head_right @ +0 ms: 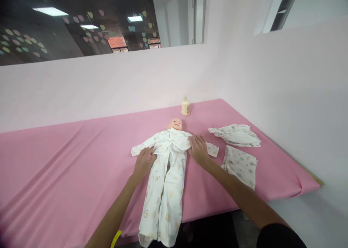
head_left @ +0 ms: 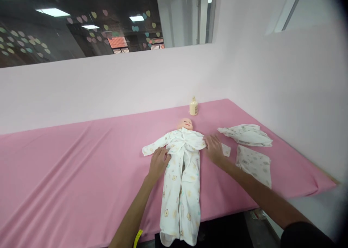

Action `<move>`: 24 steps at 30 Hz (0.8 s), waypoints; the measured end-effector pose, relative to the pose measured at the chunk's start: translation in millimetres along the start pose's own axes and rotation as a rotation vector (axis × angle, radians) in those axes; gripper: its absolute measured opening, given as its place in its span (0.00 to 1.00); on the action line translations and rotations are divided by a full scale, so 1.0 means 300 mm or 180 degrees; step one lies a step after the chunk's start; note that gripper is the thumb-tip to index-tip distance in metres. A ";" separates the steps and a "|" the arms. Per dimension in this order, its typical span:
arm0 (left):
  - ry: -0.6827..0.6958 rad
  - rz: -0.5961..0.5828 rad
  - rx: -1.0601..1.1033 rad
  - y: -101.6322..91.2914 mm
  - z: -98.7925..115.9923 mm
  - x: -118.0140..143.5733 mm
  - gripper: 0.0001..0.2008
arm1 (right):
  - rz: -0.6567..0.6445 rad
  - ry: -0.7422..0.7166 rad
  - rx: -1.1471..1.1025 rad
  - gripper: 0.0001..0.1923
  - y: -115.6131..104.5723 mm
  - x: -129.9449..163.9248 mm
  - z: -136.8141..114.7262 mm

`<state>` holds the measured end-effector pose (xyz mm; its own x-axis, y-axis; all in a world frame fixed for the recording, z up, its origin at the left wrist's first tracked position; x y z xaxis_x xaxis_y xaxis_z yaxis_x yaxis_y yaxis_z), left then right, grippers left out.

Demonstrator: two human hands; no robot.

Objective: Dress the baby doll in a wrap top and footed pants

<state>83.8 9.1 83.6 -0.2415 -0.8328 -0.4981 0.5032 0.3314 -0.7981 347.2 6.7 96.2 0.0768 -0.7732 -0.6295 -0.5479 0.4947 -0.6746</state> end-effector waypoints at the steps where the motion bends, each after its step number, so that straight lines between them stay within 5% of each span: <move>1: 0.0014 -0.0002 0.0003 0.003 -0.001 0.002 0.06 | 0.0030 -0.0180 0.0057 0.12 0.005 0.046 -0.014; 5: -0.0125 -0.0116 0.0192 0.015 -0.015 0.004 0.05 | 0.0086 0.0145 -0.0050 0.07 0.036 0.144 0.034; 8: -0.0450 -0.0171 0.0649 0.019 -0.030 0.002 0.01 | -0.0378 0.0647 -0.0172 0.03 0.086 0.136 0.093; 13: -0.0730 -0.0215 0.0824 0.034 -0.046 0.001 0.08 | -0.0797 0.0524 -0.0117 0.10 0.104 0.166 0.043; 19: 0.0127 0.0068 -0.0144 0.018 -0.026 0.042 0.09 | -0.0962 -0.0607 0.0716 0.10 0.113 0.293 -0.141; 24: 0.0791 0.0405 -0.0629 -0.039 0.067 0.089 0.06 | -0.0481 -0.0372 0.0735 0.06 0.024 0.220 -0.165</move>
<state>88.2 -25.8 86.4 -0.3943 -0.6538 -0.6458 0.3776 0.5254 -0.7625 307.1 -60.4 68.7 0.2456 -0.8007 -0.5463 -0.3199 0.4651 -0.8254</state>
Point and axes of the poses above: each hand's wrist, its own x-axis away from the middle knuckle, its own y-axis out of the palm, z = x × y, the point moved 8 cm from there along -x, towards the middle knuckle, and after that the axes turned 5 degrees about -x, right-handed, at the moved point
